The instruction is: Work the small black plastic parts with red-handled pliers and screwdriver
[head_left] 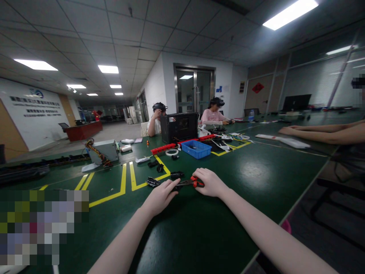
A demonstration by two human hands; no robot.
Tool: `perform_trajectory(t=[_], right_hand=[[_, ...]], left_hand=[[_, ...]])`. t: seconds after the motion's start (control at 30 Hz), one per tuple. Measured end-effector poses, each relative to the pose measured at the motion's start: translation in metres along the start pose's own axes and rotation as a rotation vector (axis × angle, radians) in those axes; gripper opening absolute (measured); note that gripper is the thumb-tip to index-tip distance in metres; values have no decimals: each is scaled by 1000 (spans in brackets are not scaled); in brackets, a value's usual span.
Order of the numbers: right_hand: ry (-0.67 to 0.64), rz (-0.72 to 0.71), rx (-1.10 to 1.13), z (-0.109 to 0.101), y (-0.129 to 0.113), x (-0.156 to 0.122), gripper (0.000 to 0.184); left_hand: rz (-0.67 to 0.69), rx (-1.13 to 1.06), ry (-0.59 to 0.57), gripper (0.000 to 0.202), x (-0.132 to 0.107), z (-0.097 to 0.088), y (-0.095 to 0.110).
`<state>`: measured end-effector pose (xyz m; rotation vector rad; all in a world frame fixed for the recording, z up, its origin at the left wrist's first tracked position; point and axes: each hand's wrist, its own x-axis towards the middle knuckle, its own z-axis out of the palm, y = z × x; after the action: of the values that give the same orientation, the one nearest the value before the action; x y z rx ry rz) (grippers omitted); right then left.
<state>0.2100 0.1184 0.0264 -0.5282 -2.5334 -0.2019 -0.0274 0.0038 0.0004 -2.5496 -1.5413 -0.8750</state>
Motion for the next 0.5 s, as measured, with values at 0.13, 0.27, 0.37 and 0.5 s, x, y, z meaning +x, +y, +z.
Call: perform_trajectory(t=[0.13, 0.27, 0.37, 0.5], right_hand=[[31, -20, -38, 2, 2, 0, 21], [33, -18, -62, 4, 3, -1, 22], [21, -18, -53, 4, 3, -1, 22], [13, -19, -11, 5, 3, -1, 22]], left_hand=[[-4, -13, -4, 50, 0, 0, 1], [1, -14, -5, 48, 0, -1, 2], [10, 1, 9, 46, 0, -1, 2], [18, 44, 23, 46, 0, -2, 2]])
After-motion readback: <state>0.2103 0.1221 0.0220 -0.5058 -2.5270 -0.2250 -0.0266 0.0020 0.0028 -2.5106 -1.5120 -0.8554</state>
